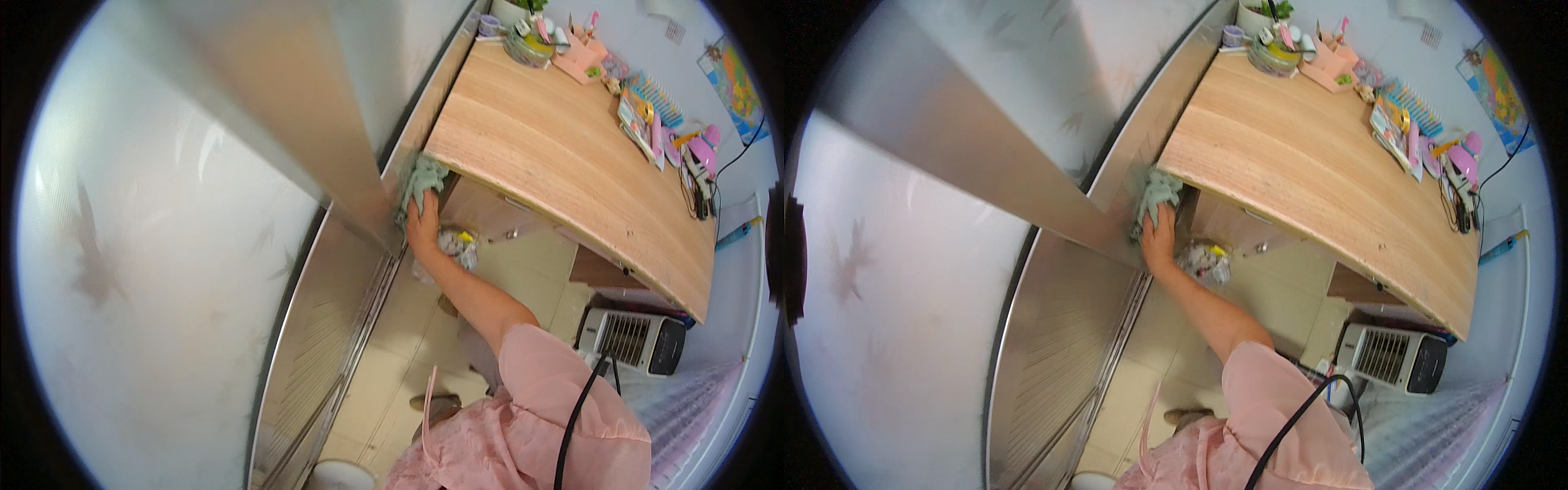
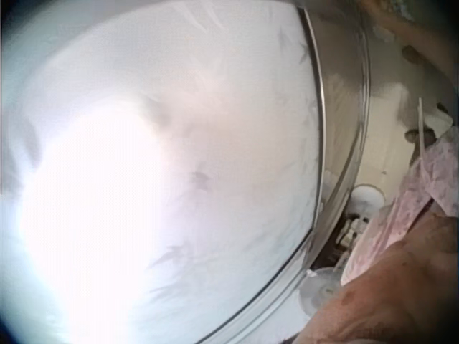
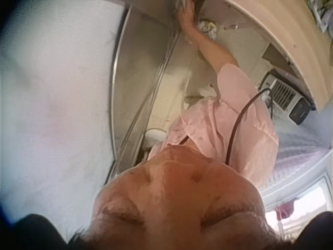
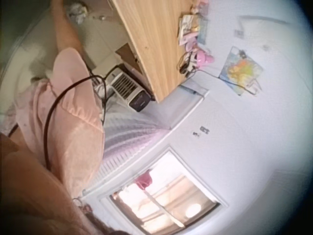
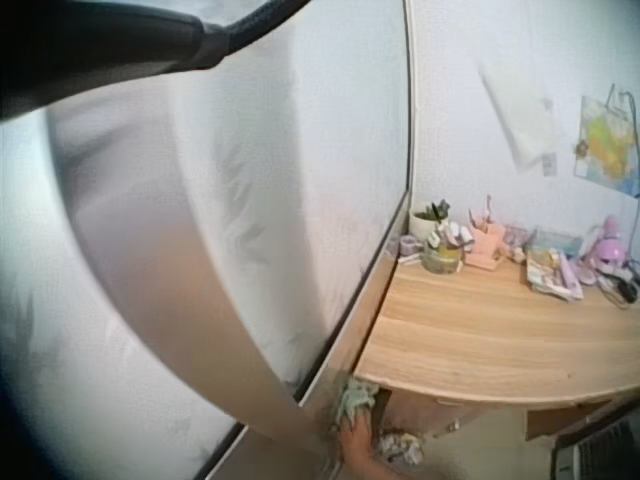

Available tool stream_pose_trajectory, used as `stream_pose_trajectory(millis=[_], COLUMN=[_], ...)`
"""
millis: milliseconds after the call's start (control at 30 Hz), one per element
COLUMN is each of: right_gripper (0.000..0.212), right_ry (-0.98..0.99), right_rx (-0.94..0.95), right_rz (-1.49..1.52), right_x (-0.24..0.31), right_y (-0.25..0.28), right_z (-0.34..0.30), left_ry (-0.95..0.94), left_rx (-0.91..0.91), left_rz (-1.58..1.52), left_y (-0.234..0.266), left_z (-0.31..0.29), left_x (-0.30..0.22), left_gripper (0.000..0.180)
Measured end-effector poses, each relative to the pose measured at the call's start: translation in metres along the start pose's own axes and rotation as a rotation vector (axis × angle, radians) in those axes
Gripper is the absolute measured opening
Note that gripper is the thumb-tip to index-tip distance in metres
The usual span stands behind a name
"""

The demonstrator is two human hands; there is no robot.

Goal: The person organizes small items on a desk, then wipes the desk surface with a cloth. They proceed to wipe the sliding wardrobe doors and the lower cabinet area with the same cloth.

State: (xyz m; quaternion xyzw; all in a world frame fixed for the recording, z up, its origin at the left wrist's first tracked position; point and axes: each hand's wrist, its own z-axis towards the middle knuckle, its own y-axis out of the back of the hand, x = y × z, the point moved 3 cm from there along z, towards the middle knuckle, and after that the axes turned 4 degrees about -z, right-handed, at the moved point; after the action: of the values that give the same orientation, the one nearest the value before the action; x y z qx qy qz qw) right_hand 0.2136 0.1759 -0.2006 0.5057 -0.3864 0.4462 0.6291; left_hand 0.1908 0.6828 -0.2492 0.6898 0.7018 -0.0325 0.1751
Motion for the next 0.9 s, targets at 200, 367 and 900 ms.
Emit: stream_pose_trajectory(millis=[200, 367, 900], right_gripper=[0.049, 0.037, 0.034], right_ry=[-0.848, 0.107, 0.633], right_rx=[0.133, 0.144, -0.006], right_rz=[0.413, 0.43, 0.203], right_x=[-0.02, 0.017, -0.02], right_y=[-0.009, 0.012, 0.003], right_z=[-0.002, 0.017, -0.03], left_ry=[-0.077, -0.117, -0.211], left_rx=[0.007, 0.019, -0.057], left_rz=[-0.095, -0.145, -0.218], left_y=[-0.065, -0.116, -0.154], left_z=[0.111, 0.202, 0.293], left_x=[0.0, 0.005, 0.02], left_gripper=[0.045, 0.045, 0.044])
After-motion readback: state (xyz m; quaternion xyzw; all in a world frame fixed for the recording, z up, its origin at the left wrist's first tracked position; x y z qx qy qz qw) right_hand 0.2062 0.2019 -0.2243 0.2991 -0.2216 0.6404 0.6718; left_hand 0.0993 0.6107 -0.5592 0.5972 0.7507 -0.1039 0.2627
